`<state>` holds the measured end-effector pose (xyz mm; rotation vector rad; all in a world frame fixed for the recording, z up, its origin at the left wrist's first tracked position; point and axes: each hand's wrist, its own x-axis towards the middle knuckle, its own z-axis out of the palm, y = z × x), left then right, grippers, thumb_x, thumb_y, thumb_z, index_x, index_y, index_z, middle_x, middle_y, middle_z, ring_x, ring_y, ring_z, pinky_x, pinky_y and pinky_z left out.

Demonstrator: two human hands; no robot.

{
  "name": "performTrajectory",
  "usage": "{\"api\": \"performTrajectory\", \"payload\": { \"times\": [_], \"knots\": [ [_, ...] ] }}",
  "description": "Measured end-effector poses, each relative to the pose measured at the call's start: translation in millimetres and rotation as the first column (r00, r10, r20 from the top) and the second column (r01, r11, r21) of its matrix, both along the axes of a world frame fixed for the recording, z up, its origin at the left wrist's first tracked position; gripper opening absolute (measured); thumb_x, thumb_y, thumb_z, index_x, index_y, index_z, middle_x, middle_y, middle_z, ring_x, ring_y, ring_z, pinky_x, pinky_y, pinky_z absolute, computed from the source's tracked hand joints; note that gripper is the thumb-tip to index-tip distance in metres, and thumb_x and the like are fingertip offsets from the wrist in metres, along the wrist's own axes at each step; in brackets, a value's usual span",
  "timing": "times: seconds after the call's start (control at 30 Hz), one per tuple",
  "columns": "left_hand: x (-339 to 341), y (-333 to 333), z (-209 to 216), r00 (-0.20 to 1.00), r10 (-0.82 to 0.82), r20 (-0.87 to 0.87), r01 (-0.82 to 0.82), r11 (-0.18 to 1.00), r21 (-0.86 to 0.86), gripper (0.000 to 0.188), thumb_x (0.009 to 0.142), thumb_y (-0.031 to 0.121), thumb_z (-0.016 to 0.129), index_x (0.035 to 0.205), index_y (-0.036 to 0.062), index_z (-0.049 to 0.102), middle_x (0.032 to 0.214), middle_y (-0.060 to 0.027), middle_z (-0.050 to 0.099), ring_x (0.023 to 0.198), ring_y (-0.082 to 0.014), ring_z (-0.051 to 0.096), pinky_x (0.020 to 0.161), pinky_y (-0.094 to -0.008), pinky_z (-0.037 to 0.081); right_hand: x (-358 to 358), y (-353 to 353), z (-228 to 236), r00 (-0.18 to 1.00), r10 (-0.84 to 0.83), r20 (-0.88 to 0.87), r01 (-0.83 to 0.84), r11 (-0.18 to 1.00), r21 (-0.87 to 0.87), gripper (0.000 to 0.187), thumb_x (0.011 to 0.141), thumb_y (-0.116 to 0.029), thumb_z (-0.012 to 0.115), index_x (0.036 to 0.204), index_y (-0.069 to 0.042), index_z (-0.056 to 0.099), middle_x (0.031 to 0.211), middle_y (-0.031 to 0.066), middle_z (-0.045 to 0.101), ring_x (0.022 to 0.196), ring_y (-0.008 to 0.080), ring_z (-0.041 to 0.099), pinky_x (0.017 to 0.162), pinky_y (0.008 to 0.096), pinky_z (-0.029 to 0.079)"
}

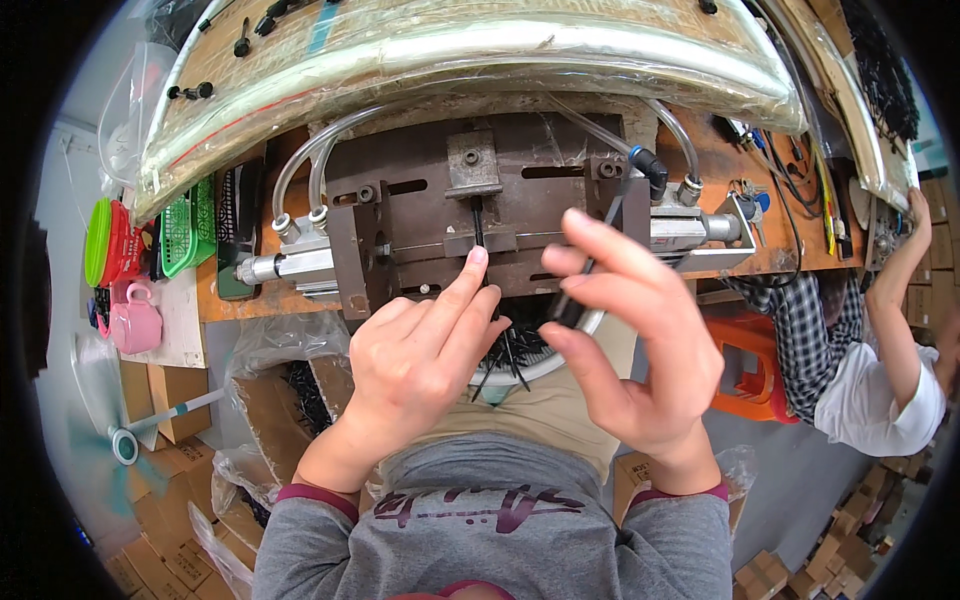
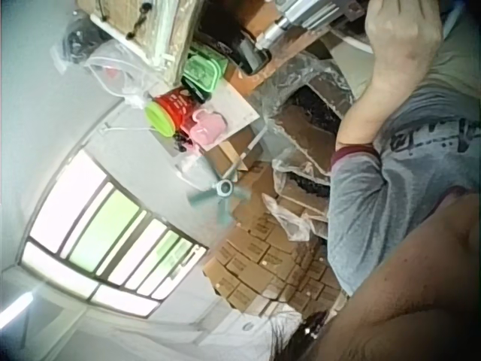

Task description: Manually assemble black plastic electronic components using a specialized industrial jig.

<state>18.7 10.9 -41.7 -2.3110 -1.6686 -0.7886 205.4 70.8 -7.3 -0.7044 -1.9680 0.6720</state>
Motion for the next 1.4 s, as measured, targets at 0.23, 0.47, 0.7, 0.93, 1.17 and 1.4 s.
{"api": "performTrajectory", "payload": {
  "times": [0.23,0.47,0.7,0.93,1.17,1.4],
  "knots": [
    [2.1,-1.5,1.2,1.000,-0.006,-0.001,0.006,1.000,0.004,0.026,0.074,0.016,0.078,0.095,0.0024,0.072,0.117,-0.0130,0.069,0.059,-0.0117,0.060,0.054,-0.0251,0.044,-3.8,-7.7,-5.0,0.946,-0.001,0.324,-0.039,0.992,0.117,0.034,0.069,0.005,0.077,0.101,0.004,0.066,0.123,0.0210,0.061,0.090,0.0280,0.068,0.074,0.0346,0.057],
    [-16.8,-21.8,12.0,0.977,-0.164,0.136,0.181,0.975,-0.126,0.027,0.071,0.014,0.079,0.094,0.0030,0.072,0.108,-0.0089,0.072,0.064,-0.0146,0.064,0.057,-0.0265,0.049,-15.1,-11.5,-18.9,0.864,0.045,0.501,-0.137,0.980,0.148,0.024,0.074,-0.003,0.068,0.097,0.004,0.063,0.130,0.0241,0.059,0.083,0.0255,0.070,0.071,0.0324,0.056],
    [-29.2,-37.8,9.2,0.931,-0.289,0.223,0.343,0.902,-0.264,0.029,0.072,0.022,0.078,0.094,0.0043,0.072,0.106,-0.0088,0.072,0.064,-0.0118,0.062,0.056,-0.0247,0.046,-32.2,-10.4,-16.7,0.779,-0.051,0.624,-0.142,0.956,0.256,0.023,0.075,-0.006,0.068,0.097,0.002,0.063,0.131,0.0231,0.060,0.055,0.0136,0.059,0.054,0.0260,0.049],
    [-78.8,-1.6,79.4,0.908,-0.334,0.254,0.297,0.939,0.174,0.039,0.082,0.041,0.076,0.088,0.0033,0.073,0.089,-0.0091,0.076,0.060,-0.0141,0.063,0.053,-0.0262,0.043,-28.8,-3.0,4.8,0.670,-0.031,0.741,-0.257,0.928,0.271,0.023,0.074,-0.011,0.065,0.094,-0.001,0.060,0.122,0.0256,0.064,0.057,0.0105,0.061,0.056,0.0260,0.049],
    [-169.2,93.8,125.7,0.685,-0.010,0.728,-0.227,0.947,0.227,0.034,0.102,0.026,0.054,0.104,-0.0035,0.071,0.100,-0.0070,0.073,0.096,-0.0120,0.064,0.085,-0.0277,0.049,-8.8,119.2,53.4,0.949,-0.235,0.211,0.163,0.936,0.311,0.031,0.086,-0.022,0.073,0.105,0.000,0.064,0.107,0.0135,0.069,0.097,0.0304,0.067,0.085,0.0370,0.053],
    [-255.8,203.4,132.7,0.683,0.239,0.691,-0.327,0.945,-0.003,0.055,0.098,0.049,0.055,0.126,0.0013,0.061,0.123,-0.0104,0.064,0.120,-0.0187,0.055,0.103,-0.0324,0.039,14.3,242.7,48.4,0.630,-0.406,0.662,0.405,0.899,0.166,0.064,0.096,-0.033,0.056,0.143,0.007,0.037,0.146,0.0298,0.041,0.139,0.0389,0.037,0.116,0.0447,0.029]
  ]
}}
